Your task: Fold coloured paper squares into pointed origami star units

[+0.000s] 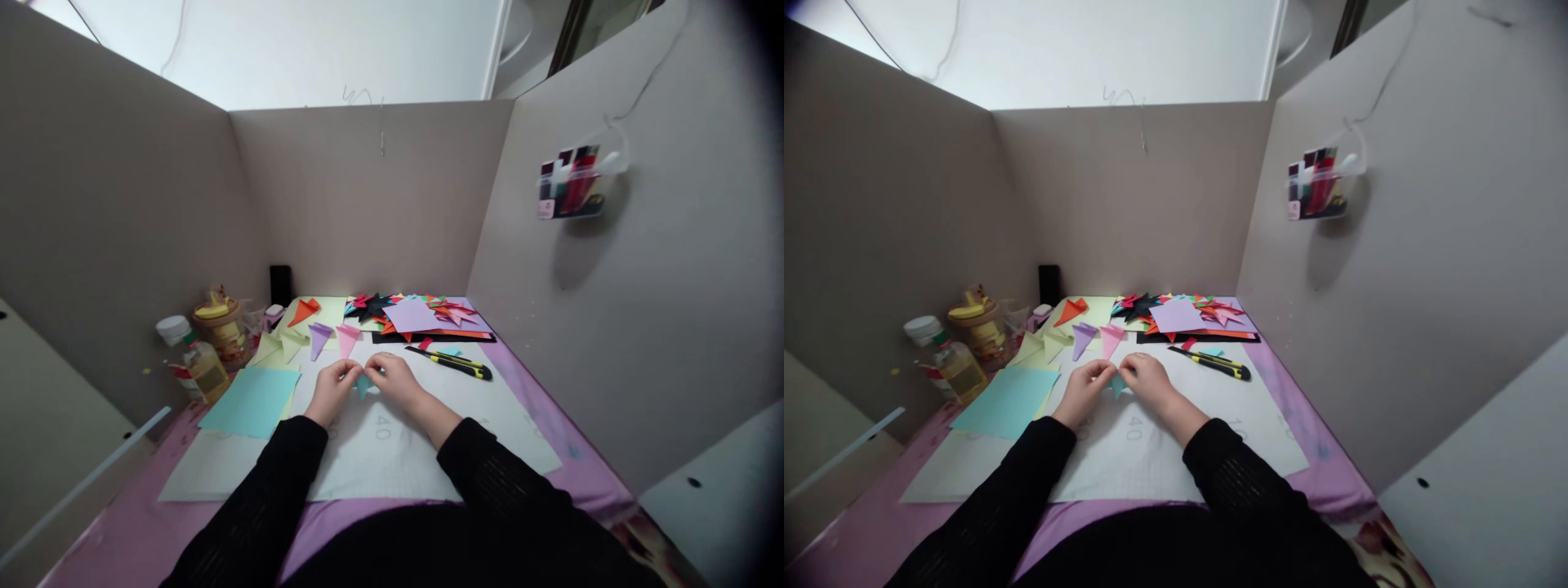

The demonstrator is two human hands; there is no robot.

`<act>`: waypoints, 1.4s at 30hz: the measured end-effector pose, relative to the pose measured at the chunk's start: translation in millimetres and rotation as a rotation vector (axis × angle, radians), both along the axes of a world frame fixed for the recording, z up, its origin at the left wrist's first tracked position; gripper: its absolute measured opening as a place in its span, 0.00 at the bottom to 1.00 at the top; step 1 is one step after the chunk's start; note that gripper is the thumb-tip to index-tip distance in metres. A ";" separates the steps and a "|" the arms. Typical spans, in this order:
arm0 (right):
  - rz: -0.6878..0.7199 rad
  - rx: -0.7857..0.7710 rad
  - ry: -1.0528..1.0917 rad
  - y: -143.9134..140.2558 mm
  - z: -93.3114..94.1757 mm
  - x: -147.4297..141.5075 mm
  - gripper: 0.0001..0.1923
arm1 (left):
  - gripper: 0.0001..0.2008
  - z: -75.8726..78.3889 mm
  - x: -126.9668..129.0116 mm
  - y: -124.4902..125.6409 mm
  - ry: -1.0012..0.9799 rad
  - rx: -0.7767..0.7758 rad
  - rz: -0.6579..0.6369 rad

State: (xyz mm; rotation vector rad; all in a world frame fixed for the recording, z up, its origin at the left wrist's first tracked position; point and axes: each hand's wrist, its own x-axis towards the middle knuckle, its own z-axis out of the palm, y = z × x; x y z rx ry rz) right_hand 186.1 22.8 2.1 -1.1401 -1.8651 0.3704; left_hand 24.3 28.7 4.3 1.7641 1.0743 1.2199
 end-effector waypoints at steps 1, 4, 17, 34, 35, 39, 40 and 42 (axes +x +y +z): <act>-0.019 -0.012 -0.031 0.4 0.6 0.0 0.05 | 0.11 0.3 -0.6 0.1 0.018 0.015 0.006; -0.041 -0.066 -0.063 2.1 1.4 1.4 0.06 | 0.11 -1.0 -2.7 1.8 0.039 0.032 0.029; -0.011 -0.153 0.111 4.2 -7.4 1.7 0.06 | 0.16 -4.6 -9.3 5.1 0.108 -0.066 -0.038; -0.061 -0.341 0.766 16.0 -6.6 14.3 0.13 | 0.20 16.5 -11.7 -2.1 -0.068 -0.252 0.077; -0.081 -0.342 0.798 15.9 -5.8 14.3 0.13 | 0.22 15.1 -12.4 -0.7 -0.095 -0.269 0.063; -0.084 -0.351 0.811 13.4 -5.2 9.7 0.14 | 0.29 6.5 -12.1 7.0 -0.307 -0.311 -0.092; -0.078 -0.362 0.800 12.5 -5.9 7.2 0.14 | 0.29 4.4 -10.9 8.6 -0.357 -0.320 -0.130; -0.060 -0.388 0.772 10.4 -8.2 0.7 0.14 | 0.30 0.5 -8.0 10.6 -0.421 -0.337 -0.139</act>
